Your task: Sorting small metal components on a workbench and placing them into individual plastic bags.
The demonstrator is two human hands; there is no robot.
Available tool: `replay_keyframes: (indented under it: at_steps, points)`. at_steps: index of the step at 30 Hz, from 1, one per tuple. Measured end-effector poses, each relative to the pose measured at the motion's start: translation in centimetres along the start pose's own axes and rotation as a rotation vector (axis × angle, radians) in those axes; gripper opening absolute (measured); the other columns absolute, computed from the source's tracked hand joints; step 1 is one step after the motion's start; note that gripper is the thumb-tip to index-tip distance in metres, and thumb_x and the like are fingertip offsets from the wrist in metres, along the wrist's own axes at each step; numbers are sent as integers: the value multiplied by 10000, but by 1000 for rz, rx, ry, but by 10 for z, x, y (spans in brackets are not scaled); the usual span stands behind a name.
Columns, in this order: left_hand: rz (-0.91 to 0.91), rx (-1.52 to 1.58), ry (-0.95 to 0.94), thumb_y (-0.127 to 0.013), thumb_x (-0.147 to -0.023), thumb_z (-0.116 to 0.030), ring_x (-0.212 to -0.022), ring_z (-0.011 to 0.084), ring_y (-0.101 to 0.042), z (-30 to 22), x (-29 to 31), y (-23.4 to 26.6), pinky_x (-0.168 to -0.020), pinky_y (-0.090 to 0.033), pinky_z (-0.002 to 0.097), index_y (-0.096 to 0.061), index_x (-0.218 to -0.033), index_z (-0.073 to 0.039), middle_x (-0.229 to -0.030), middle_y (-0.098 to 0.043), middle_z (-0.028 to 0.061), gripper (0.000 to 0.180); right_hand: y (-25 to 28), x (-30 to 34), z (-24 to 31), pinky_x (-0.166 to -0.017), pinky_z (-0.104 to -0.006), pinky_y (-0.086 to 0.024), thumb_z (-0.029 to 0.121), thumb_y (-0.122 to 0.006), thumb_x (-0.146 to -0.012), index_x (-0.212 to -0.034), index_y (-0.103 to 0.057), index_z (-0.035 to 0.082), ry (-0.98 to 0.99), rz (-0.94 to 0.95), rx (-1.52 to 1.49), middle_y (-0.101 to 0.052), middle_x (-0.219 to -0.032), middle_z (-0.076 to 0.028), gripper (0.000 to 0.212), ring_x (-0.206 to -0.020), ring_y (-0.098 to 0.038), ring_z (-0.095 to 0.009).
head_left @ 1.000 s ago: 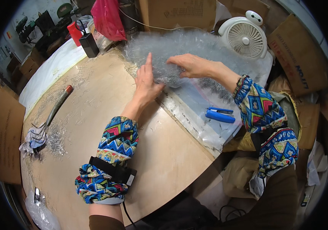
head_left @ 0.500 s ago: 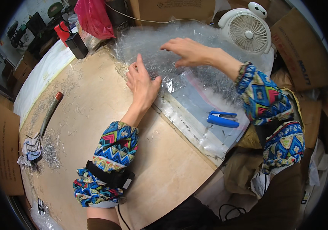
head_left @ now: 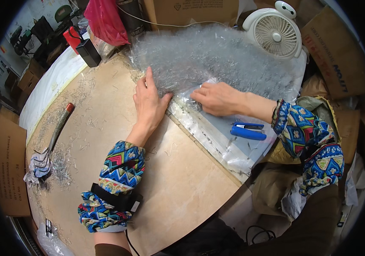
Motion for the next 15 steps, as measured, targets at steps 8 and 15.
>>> replay_keyframes:
  at_steps: [8,15]
  points:
    - [-86,-65,-339,-790,-723,-217,-1295,393,-317,-56,27,-2,-1061,-252,511,-219,-1487,-62,-1430,-291,222,966,26,-19,-64,-797,-335,-537,167,-581,-807,-1052,-667,-39,-286,240,-704,-688,-1015,-129,332,-916,-647,-216]
    - [-168,-113,-213,-796,-732,-268,-1351,387,-269,-59,7,-17,-1089,-206,507,-196,-1495,-59,-1479,-251,222,993,54,-13,-68,-737,-343,-521,237,-646,-874,-1032,-645,-48,-380,73,-819,-676,-991,-119,325,-863,-630,-187]
Point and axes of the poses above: each hand's wrist, its own x-axis away from the middle knuckle, its own y-axis out of the back of the hand, z = x × y, the point moved 7 cm from there along -x, towards the middle knuckle
